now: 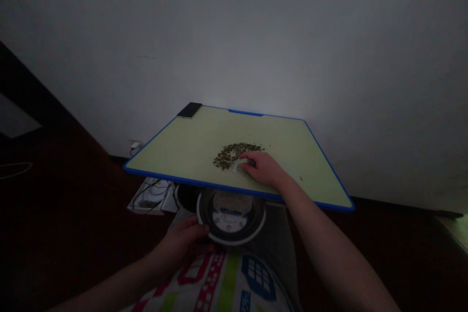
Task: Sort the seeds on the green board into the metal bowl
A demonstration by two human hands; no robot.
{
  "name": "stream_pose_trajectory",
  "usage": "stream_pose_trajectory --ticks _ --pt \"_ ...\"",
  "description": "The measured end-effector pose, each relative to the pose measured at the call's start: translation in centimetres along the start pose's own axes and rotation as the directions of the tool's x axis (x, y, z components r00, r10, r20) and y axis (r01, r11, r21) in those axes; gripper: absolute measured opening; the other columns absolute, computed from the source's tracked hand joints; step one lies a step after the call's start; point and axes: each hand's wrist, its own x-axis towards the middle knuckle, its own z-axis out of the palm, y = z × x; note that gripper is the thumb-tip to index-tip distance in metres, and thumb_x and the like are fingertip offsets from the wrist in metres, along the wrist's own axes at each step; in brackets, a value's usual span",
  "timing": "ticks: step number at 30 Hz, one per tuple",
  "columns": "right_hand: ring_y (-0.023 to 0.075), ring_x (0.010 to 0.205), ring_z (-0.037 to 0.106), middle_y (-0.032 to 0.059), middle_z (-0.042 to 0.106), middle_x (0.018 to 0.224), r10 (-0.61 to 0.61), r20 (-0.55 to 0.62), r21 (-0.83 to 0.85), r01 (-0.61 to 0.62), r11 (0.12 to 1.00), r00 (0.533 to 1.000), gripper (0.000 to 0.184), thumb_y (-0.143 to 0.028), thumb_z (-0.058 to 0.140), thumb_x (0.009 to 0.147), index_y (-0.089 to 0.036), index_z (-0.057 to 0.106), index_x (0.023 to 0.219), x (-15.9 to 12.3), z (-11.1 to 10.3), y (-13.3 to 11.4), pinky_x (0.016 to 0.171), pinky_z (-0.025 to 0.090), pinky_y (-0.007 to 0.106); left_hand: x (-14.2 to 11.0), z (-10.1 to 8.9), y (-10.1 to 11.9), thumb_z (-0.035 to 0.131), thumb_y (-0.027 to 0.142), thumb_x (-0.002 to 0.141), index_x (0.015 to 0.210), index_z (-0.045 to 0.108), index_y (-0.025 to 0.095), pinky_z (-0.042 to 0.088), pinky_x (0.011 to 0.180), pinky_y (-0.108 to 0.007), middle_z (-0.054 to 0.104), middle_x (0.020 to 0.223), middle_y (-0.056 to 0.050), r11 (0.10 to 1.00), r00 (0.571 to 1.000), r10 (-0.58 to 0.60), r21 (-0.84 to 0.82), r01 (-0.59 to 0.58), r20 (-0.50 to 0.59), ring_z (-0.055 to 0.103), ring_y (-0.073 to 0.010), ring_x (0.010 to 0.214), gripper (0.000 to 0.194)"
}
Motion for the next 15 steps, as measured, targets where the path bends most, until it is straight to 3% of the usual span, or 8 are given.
stream_pose_trajectory --ticks 6,11,15 --pt "0.0163 0.069 0.058 0.0046 0.069 0.081 0.045 -0.027 0.024 -0.044 0.999 0.999 0.031 -0.027 0.057 0.084 -0.016 0.068 0.111 0.08 0.31 0.41 0.068 0.042 0.028 -0.21 0.35 0.37 0.07 0.022 0.066 0.087 0.067 0.013 0.056 0.064 -0.025 0.078 0.096 -0.014 1.0 1.0 0.001 0.008 -0.001 -0.008 0.074 -0.0214 0.077 0.023" --pt "0.0183 0.078 0.061 0.0077 0.071 0.095 0.058 -0.045 0.019 -0.057 0.998 0.997 0.032 -0.025 0.058 0.083 -0.016 0.068 0.112 0.26 0.42 0.58 0.072 0.045 0.03 -0.27 0.32 0.38 0.07 0.023 0.066 0.086 0.068 0.014 0.055 0.063 -0.025 0.077 0.098 -0.014 1.0 1.0 0.006 0.015 -0.006 0.004 0.074 -0.0218 0.08 0.022" --pt "0.0175 0.073 0.061 0.0068 0.071 0.088 0.08 -0.054 -0.007 -0.081 0.997 0.995 0.03 -0.025 0.057 0.084 -0.016 0.068 0.111 0.26 0.41 0.64 0.071 0.045 0.029 -0.26 0.1 0.15 0.07 0.024 0.068 0.086 0.068 0.013 0.055 0.063 -0.024 0.078 0.096 -0.013 1.0 1.0 0.008 0.003 -0.008 0.018 0.074 -0.0209 0.078 0.021"
